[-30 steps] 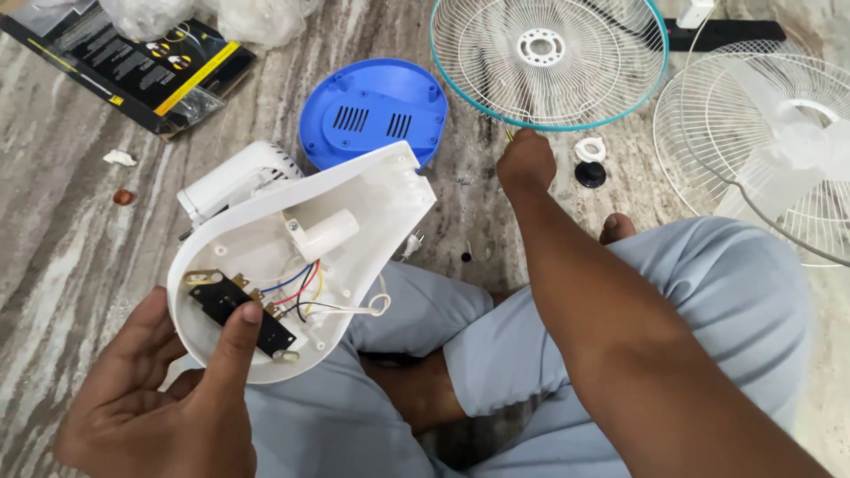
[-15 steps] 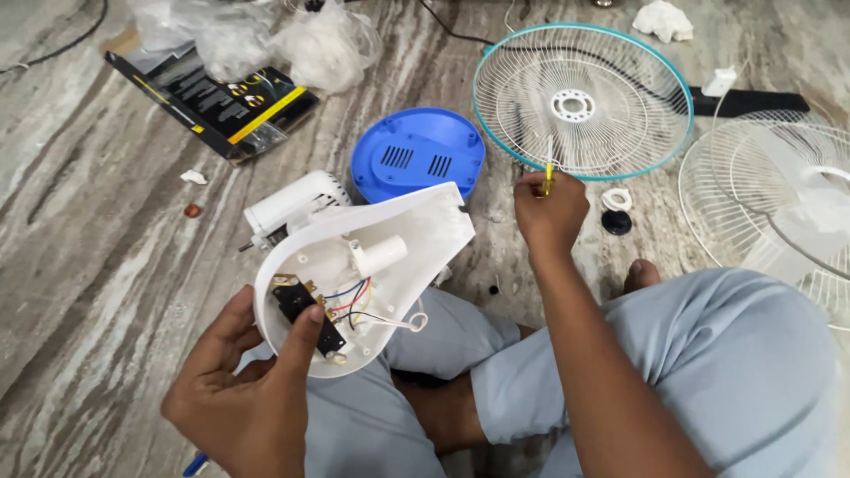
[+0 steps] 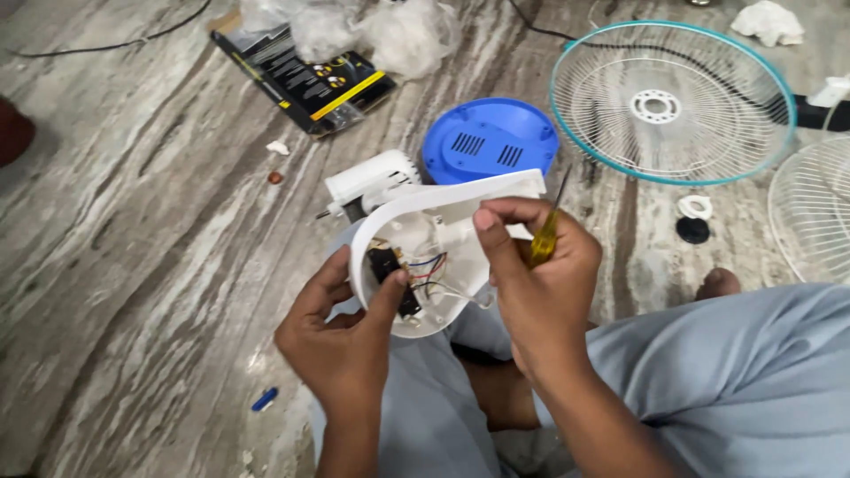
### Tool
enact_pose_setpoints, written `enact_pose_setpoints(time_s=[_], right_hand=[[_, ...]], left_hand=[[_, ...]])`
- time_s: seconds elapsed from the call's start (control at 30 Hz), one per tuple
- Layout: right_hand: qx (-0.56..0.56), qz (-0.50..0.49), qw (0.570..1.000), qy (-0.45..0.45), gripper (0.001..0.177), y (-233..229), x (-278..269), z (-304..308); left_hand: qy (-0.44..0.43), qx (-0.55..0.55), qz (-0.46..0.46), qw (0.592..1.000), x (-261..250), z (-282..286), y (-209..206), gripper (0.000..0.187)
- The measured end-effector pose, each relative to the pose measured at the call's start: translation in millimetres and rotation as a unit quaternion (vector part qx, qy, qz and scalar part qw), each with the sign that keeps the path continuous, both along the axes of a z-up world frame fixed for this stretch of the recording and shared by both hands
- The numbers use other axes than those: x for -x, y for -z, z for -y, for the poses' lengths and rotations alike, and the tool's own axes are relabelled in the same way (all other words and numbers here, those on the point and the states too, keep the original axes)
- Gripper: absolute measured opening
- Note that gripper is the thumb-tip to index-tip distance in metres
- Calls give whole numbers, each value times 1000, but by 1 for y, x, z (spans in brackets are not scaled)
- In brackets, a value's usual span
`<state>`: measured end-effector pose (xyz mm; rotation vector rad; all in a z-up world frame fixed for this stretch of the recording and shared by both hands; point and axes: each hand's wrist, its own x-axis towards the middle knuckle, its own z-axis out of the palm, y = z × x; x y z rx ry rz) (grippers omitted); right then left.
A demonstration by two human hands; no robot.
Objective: The person sits on the floor and uses a screwdriver to work on the internal wiring of a white plastic fan housing. They manipulate wires and components inside the casing, occasionally reaching for parts on the floor.
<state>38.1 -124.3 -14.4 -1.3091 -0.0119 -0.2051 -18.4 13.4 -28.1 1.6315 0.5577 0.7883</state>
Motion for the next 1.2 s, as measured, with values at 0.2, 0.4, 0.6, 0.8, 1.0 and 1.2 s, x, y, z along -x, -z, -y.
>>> enact_pose_setpoints(time_s=[0.2,0.4,0.6,0.8,1.0,1.2], right_hand=[[11,-32,996,-80,18,3,14,-23],[12,-36,991,-129,20,17,16,-36],[67,12,990,-125,16,18,16,-43],[170,144,973,-66,12,14,14,-44],[198,130,970,-61,10,11,13,-42],[254,139,957,-22,12,7,14,-42]], left_hand=[[5,8,4,1000,5,-2,-3,55],[-4,18,-12,1000,8,-3,1,54],[-18,26,-19,999,7,-1,4,53],[-12,6,-37,999,7,5,3,50],[-7,7,-37,999,4,8,2,51],[-4,3,-52,999,6,8,3,52]])
